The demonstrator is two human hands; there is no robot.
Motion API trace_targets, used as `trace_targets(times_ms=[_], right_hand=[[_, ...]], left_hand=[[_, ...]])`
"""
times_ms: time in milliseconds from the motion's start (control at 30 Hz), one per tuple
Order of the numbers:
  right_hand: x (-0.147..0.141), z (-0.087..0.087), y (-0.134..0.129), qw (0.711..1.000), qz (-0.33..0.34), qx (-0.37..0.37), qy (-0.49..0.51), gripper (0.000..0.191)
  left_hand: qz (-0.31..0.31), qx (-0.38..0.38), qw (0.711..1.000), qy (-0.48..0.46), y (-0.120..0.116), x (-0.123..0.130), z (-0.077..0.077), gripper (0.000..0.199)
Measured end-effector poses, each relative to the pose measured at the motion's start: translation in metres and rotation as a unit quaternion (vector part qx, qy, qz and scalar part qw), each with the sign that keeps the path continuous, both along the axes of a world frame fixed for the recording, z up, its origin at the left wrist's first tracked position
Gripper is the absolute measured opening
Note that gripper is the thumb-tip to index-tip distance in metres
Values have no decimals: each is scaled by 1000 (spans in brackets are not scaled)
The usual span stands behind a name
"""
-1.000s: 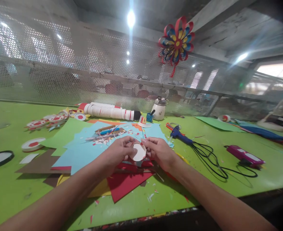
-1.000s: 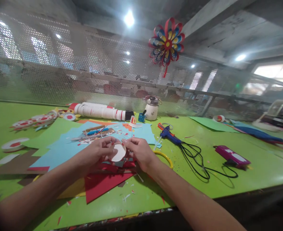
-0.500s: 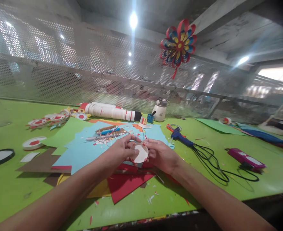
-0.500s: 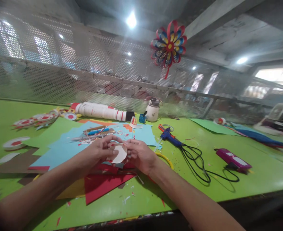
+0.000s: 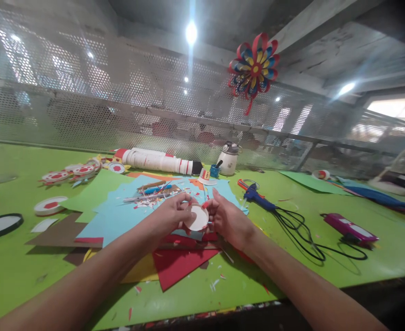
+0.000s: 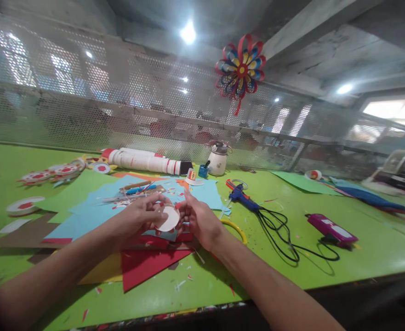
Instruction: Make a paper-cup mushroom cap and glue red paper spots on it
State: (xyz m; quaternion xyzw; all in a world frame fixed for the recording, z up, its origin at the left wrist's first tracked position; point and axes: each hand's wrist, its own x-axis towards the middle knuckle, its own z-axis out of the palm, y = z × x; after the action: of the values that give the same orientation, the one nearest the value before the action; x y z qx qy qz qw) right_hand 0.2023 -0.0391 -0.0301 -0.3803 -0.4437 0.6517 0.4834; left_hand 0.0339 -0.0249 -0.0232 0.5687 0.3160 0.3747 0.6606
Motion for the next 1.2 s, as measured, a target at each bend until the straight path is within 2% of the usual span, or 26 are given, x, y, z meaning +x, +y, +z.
trace_targets(times_ms=[300,533,667,767,967,1200], right_hand=[[3,-6,0,989,-16,118,-91,38],[2,-4,0,991,-25,61,-118,29],[3,-5,2,994,-16,36,-100,32],[5,-7,6,997,-7,21,-78,32],[7,-12,10,999,-8,28,-33,33],[7,-11,8,999,11,28,-28,26]], left_hand=[[-13,2,1000,10,3,-3,-2,24],[-4,-15,999,33,11,-3,-9,35],[42,-20,997,59,7,-1,-6,29],[54,-22,996,61,3,-1,-1,28],[40,-40,998,35,-4,0,7,34],[68,2,997,38,1,3,-2,26]])
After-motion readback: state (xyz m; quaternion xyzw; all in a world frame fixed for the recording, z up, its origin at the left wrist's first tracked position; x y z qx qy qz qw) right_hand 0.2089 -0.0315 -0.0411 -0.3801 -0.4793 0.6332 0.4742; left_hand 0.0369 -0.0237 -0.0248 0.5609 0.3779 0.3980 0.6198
